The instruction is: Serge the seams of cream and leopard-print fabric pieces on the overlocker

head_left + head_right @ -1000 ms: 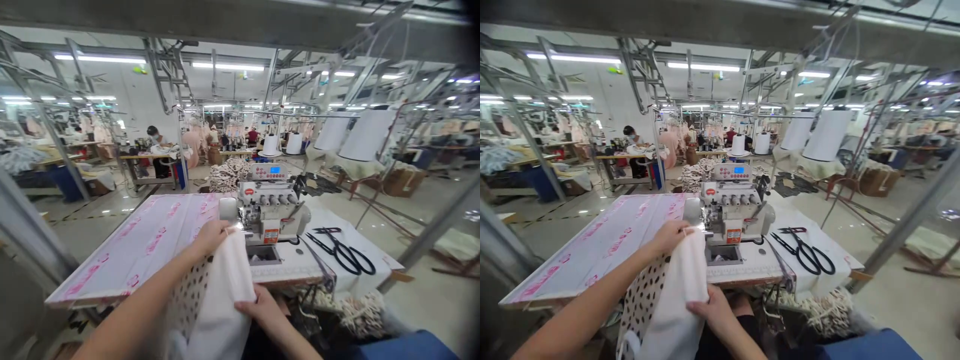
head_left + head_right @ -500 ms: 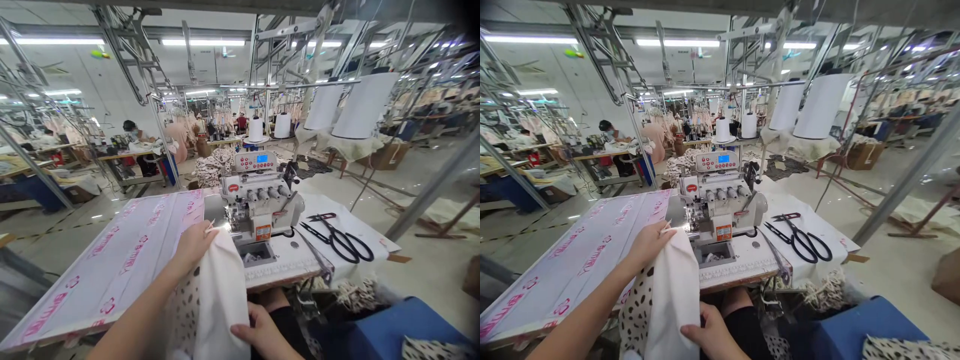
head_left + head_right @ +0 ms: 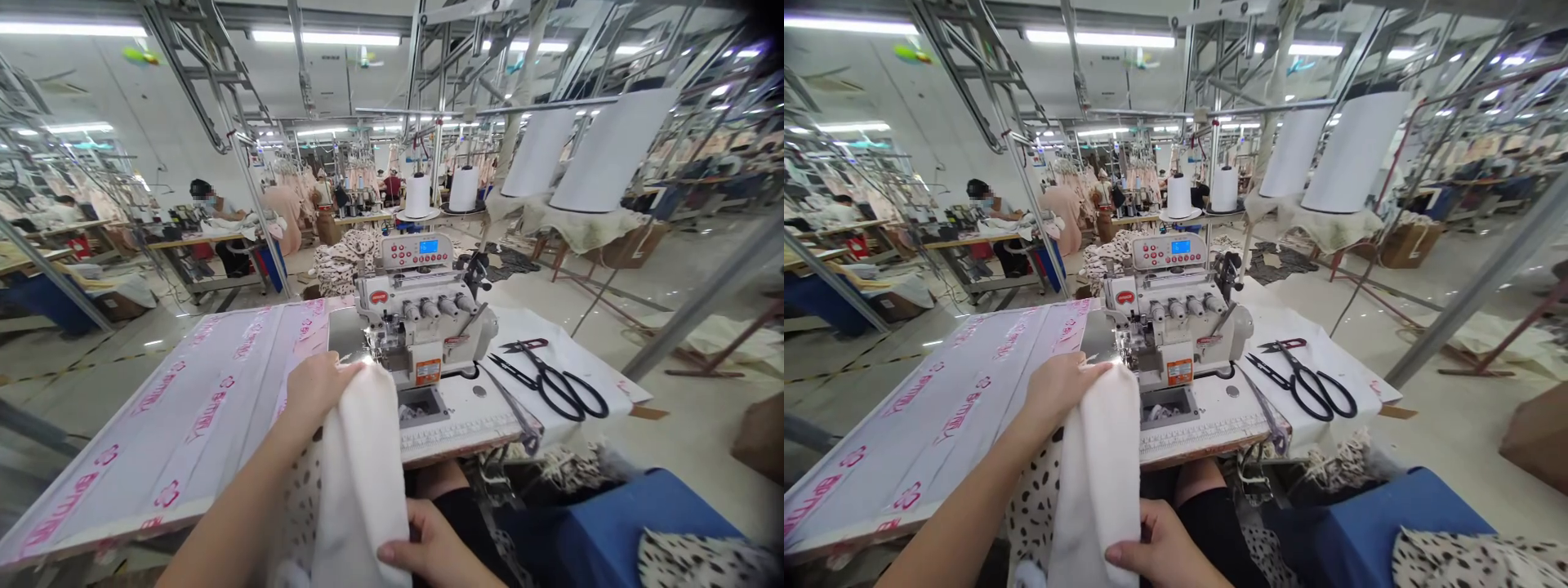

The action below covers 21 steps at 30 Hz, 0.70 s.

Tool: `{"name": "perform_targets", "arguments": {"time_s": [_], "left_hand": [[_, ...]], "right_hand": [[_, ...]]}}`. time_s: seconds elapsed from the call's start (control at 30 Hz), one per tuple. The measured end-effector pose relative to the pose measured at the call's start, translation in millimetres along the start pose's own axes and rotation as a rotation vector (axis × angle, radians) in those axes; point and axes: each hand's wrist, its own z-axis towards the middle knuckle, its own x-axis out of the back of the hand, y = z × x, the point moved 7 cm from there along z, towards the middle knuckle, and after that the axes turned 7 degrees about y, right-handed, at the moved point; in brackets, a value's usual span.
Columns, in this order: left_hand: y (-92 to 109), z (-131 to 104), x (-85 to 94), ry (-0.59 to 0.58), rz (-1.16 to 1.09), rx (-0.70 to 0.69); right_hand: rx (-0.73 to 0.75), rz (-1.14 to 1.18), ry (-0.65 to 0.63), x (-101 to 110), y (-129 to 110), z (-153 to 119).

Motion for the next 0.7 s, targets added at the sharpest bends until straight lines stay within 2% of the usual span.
{"name": "perform_targets", "arguments": {"time_s": [0.17,0.23,0.33,0.43,0.57,0.7], "left_hand": [[-3.4,1.7,0.0,0.071,-0.064,-0.024],[6.3,-1.5,1.7,0.171,-0.140,-0.158],[27.8,-12.5,5.0,0.325,-0.173,-0.460],[40.4,-21.2,1.0,0.321,-0.093,-0.611],[50.2,-38.5,-6.7,0.259,0.059,-0.660],[55.1,-59.0,-12.9,0.351,0.115,-0.625]], "right_hand": [[0.027,-0.046,0.030,6.4,-6.1,1.0],[0.012,-0.062,0.015,4.9,-5.4,1.0],[-0.015,-0.074,-0.014,1.1,-3.5,0.3],[-0.005,-0.083,-0.005,0.9,-5.3,0.3],[0.023,-0.093,0.023,4.1,-10.1,2.9],[0.024,-0.068,0.018,5.6,-13.0,6.1]]}}
